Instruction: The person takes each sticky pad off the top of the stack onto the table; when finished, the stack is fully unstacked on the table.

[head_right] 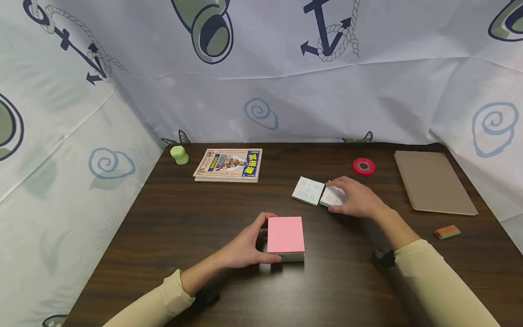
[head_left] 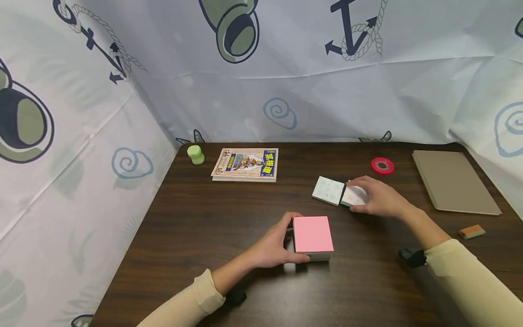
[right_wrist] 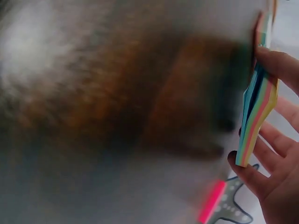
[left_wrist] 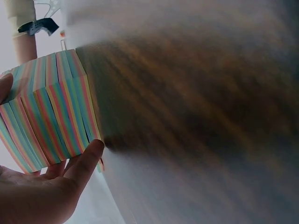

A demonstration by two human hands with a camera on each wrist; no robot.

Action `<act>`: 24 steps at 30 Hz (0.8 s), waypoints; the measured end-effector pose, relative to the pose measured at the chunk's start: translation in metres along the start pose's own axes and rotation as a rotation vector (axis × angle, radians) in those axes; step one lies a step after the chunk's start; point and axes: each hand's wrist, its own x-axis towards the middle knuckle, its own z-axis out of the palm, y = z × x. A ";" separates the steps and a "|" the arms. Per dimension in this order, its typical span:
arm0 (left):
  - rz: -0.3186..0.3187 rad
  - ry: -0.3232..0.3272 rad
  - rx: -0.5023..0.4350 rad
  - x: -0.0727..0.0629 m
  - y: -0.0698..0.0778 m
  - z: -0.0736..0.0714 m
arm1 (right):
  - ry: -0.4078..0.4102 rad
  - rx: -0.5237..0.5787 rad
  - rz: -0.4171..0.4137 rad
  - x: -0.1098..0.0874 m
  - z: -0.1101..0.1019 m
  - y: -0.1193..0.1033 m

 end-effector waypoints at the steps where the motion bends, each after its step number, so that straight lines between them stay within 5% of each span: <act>1: 0.000 -0.001 0.002 0.000 0.000 0.000 | -0.006 -0.004 0.001 0.000 0.003 0.003; 17: 0.007 0.003 0.007 0.001 0.000 0.001 | -0.074 -0.026 0.023 -0.003 0.002 -0.001; 24: -0.009 -0.003 0.002 0.000 0.000 0.001 | -0.002 -0.036 -0.037 -0.004 -0.014 -0.022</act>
